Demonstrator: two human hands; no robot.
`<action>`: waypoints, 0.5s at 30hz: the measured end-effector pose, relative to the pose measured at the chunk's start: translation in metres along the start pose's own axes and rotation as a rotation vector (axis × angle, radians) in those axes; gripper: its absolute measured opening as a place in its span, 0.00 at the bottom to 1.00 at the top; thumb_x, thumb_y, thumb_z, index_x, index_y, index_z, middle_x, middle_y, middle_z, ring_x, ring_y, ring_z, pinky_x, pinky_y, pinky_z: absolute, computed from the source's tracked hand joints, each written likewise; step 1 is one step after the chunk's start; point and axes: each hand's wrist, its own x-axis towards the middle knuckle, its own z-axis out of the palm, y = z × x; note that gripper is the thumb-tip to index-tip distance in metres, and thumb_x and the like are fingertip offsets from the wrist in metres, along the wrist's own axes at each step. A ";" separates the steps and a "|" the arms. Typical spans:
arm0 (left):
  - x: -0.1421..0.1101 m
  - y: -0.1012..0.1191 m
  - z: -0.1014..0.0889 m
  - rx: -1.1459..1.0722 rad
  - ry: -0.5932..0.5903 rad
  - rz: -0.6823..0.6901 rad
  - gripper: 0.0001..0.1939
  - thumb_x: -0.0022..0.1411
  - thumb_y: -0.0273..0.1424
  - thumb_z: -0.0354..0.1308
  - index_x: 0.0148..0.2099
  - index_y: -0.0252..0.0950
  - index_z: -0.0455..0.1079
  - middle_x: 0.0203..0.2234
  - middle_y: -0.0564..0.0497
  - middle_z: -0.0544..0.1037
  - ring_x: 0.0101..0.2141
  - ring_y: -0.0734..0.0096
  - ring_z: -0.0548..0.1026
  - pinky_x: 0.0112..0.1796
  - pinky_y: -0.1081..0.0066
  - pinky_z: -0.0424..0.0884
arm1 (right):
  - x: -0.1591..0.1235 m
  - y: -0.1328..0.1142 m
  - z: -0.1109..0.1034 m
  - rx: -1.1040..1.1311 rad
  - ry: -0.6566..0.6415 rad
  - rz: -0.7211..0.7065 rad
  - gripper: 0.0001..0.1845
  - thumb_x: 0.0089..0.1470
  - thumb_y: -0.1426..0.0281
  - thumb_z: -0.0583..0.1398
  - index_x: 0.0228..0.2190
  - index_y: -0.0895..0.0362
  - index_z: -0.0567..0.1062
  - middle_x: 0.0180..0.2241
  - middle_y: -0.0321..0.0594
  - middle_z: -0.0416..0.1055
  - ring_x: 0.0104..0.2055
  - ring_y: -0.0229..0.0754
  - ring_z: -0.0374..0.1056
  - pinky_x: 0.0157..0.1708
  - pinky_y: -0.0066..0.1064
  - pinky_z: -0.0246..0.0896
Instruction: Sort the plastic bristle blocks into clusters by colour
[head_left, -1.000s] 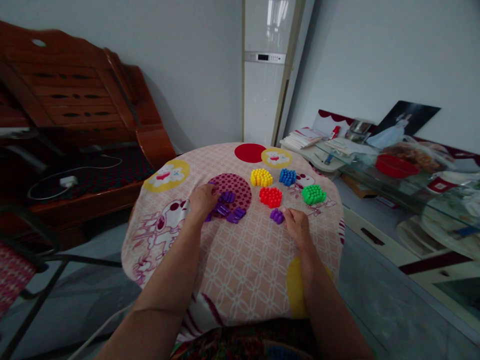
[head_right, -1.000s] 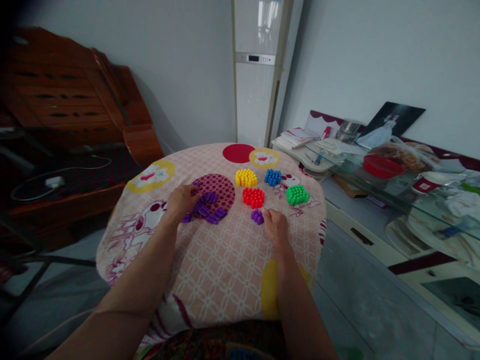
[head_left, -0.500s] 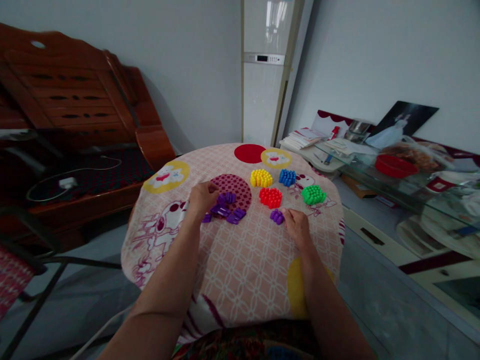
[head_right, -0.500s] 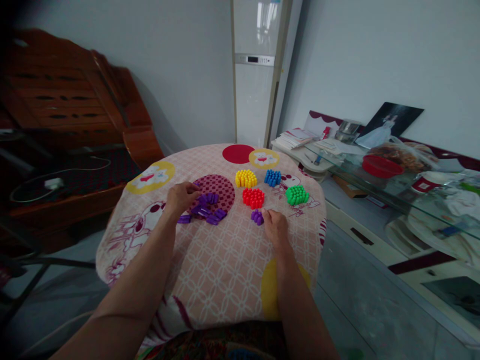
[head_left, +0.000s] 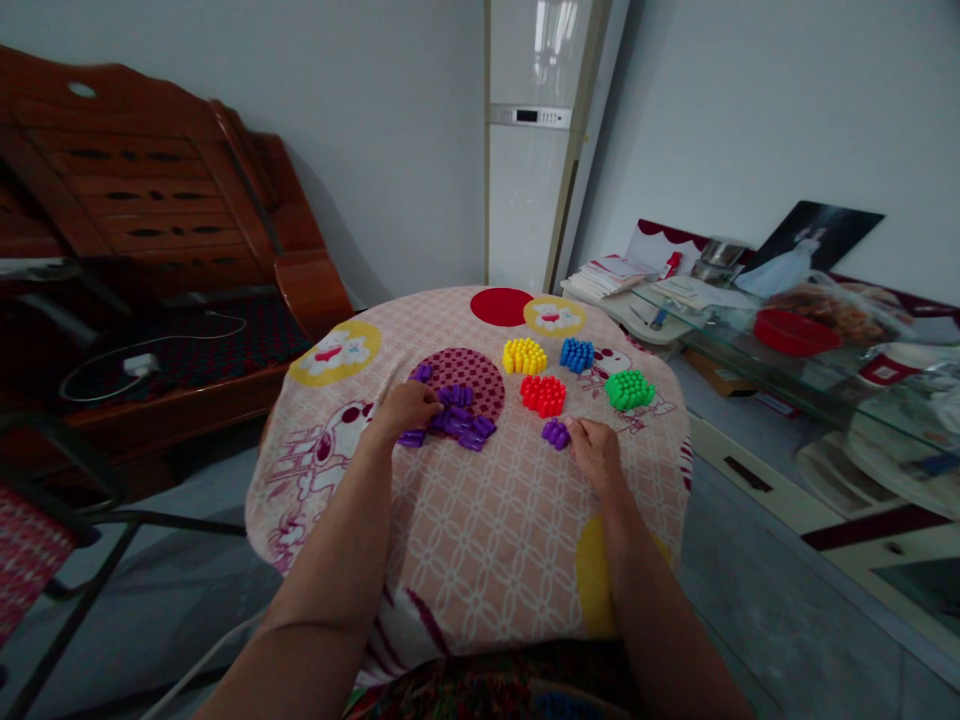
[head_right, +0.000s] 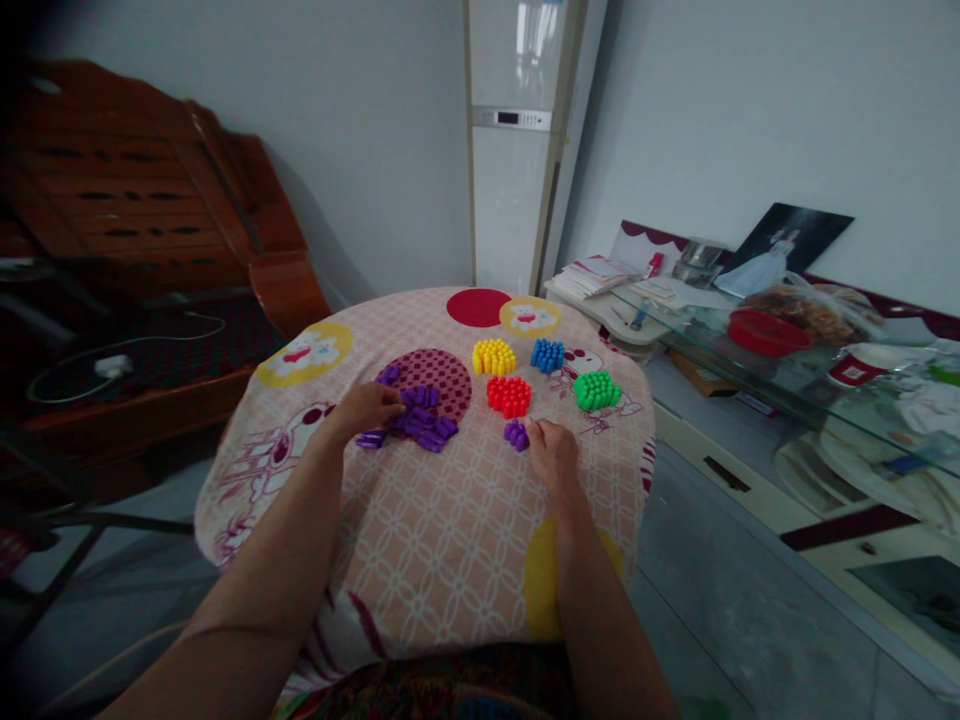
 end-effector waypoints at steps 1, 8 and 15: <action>0.001 0.000 0.000 -0.043 -0.038 0.020 0.10 0.56 0.35 0.57 0.29 0.38 0.78 0.22 0.51 0.79 0.30 0.64 0.78 0.36 0.70 0.72 | 0.000 0.000 0.000 -0.006 0.000 0.002 0.25 0.60 0.56 0.50 0.17 0.55 0.67 0.16 0.37 0.65 0.22 0.37 0.58 0.27 0.30 0.49; 0.029 -0.022 0.006 -0.074 0.561 -0.106 0.23 0.61 0.28 0.49 0.56 0.31 0.72 0.51 0.40 0.78 0.50 0.56 0.76 0.52 0.62 0.70 | -0.001 -0.001 0.000 0.005 0.003 0.009 0.25 0.60 0.55 0.50 0.17 0.55 0.67 0.16 0.38 0.65 0.22 0.37 0.59 0.26 0.29 0.49; 0.033 -0.024 0.023 0.089 0.282 0.095 0.23 0.61 0.27 0.53 0.58 0.35 0.72 0.54 0.43 0.77 0.54 0.55 0.73 0.57 0.60 0.66 | -0.001 0.000 0.001 0.005 0.014 -0.006 0.25 0.60 0.54 0.49 0.17 0.55 0.66 0.16 0.37 0.64 0.21 0.37 0.58 0.27 0.30 0.48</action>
